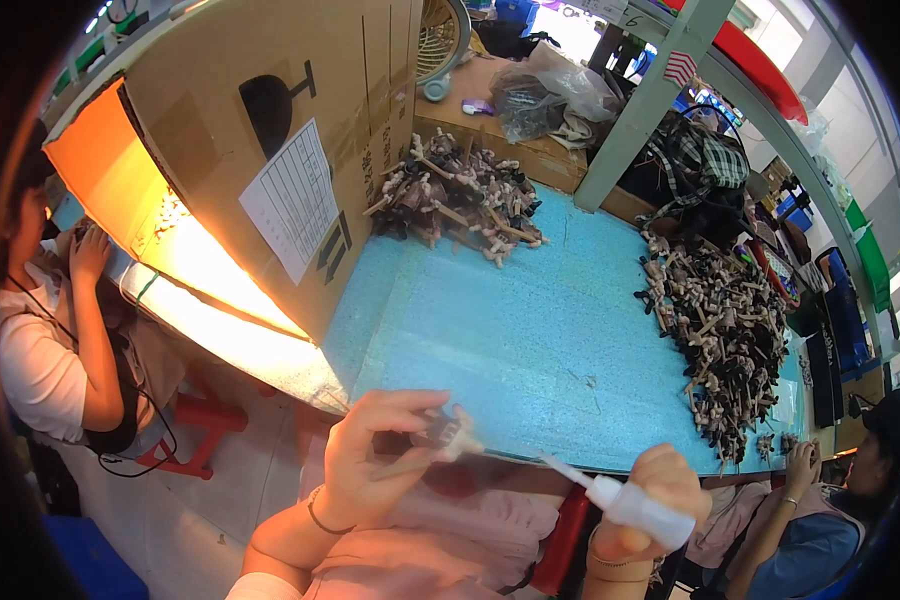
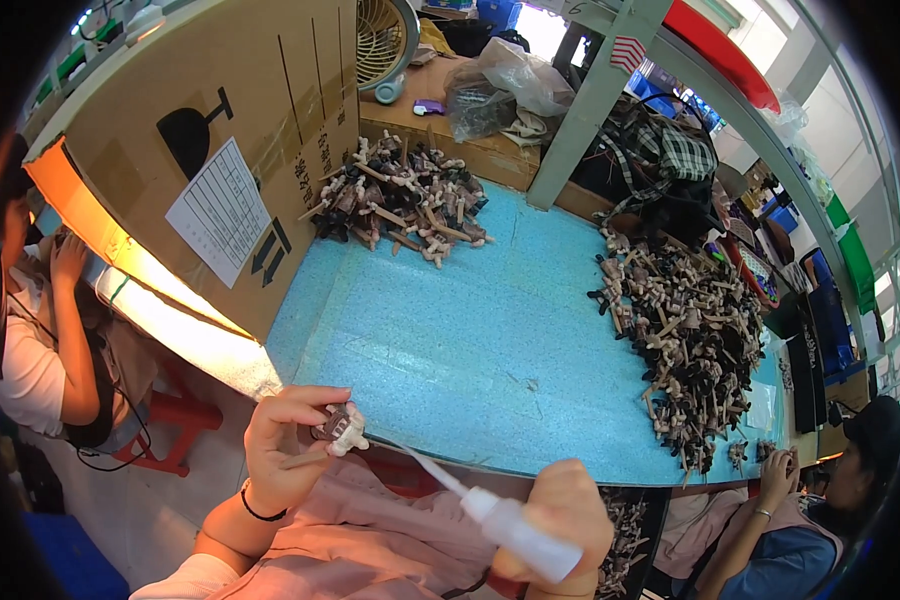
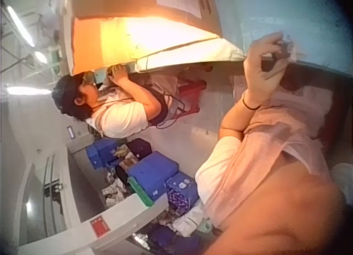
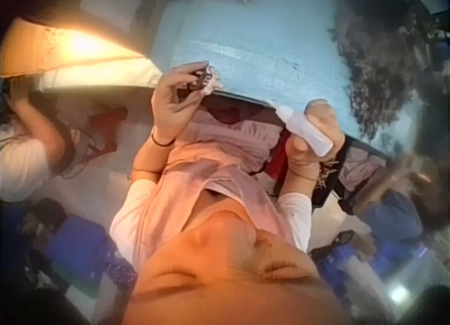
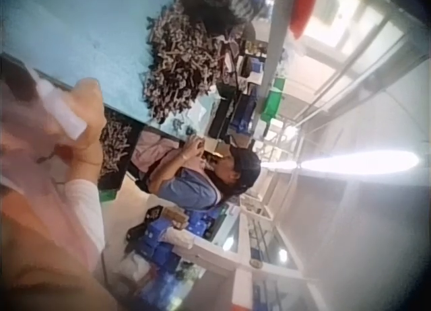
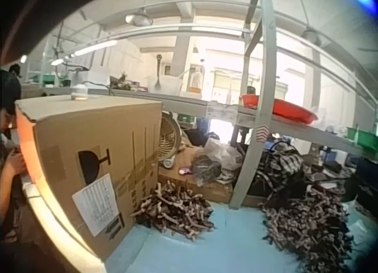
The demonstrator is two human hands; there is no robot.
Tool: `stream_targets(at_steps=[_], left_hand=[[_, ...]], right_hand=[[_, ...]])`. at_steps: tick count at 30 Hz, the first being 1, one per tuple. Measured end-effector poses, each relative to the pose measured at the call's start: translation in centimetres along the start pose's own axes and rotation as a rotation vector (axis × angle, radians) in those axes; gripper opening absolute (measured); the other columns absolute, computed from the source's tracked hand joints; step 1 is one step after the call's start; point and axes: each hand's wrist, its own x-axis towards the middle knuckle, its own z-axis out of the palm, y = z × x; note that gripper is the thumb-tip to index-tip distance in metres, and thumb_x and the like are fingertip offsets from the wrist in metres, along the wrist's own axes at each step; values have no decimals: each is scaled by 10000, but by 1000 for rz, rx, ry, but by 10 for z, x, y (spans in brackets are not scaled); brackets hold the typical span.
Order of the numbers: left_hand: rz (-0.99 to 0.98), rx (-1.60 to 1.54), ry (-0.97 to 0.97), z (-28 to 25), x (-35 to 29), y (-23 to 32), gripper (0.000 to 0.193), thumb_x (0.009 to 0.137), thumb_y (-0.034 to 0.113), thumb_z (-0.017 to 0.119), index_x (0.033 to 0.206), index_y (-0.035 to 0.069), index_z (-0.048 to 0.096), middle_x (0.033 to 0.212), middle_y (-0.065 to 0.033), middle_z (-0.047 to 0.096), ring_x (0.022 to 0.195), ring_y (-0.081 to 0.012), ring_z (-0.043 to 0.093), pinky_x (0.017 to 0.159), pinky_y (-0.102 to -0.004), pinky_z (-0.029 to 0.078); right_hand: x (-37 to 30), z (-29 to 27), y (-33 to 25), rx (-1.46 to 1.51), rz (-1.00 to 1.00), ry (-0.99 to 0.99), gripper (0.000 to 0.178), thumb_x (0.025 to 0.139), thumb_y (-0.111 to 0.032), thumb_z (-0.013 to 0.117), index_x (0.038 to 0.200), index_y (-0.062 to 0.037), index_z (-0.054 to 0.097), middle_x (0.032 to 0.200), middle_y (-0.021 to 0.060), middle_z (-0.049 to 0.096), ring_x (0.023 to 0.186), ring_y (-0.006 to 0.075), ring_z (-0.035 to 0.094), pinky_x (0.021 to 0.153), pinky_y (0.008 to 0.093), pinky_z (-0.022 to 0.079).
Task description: The person assembles small plastic action figures by gluing their parts together with a glue bottle at a factory workbench.
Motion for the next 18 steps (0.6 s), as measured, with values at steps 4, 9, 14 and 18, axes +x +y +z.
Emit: stream_targets(at_steps=[4, 9, 14, 18], left_hand=[[-32, -74, 41, 0, -4, 0, 331, 739, -117, 618, 983, 35, 455, 1107, -214, 563, 916, -202, 582, 830, -321, 470], [-149, -120, 68, -14, -23, -12, 283, 769, -68, 643, 969, 22, 464, 1115, -186, 583, 889, -151, 593, 730, -265, 486], [-251, -489, 72, -15, -29, -3, 199, 850, -84, 522, 1019, 6, 469, 1105, -156, 587, 1090, -215, 555, 948, -348, 436], [-284, -508, 64, -33, -35, 4, 212, 867, -65, 506, 1064, 7, 476, 1093, -141, 592, 1102, -225, 548, 970, -362, 417]], right_hand=[[12, 14, 33, 220, 308, 129, 347, 853, -320, 599, 907, -24, 425, 723, 46, 497, 603, 132, 466, 550, 282, 393], [18, 41, 118, 273, 626, 58, 263, 871, -138, 561, 1042, 2, 419, 842, 66, 580, 729, 158, 557, 711, 294, 477], [36, 49, 225, 34, 743, -48, 210, 840, -143, 599, 1009, -46, 523, 863, 35, 599, 813, 111, 547, 756, 268, 442], [54, 58, 271, -212, 574, -58, 198, 826, -167, 615, 956, -33, 550, 856, 40, 602, 797, 148, 559, 754, 272, 436]])
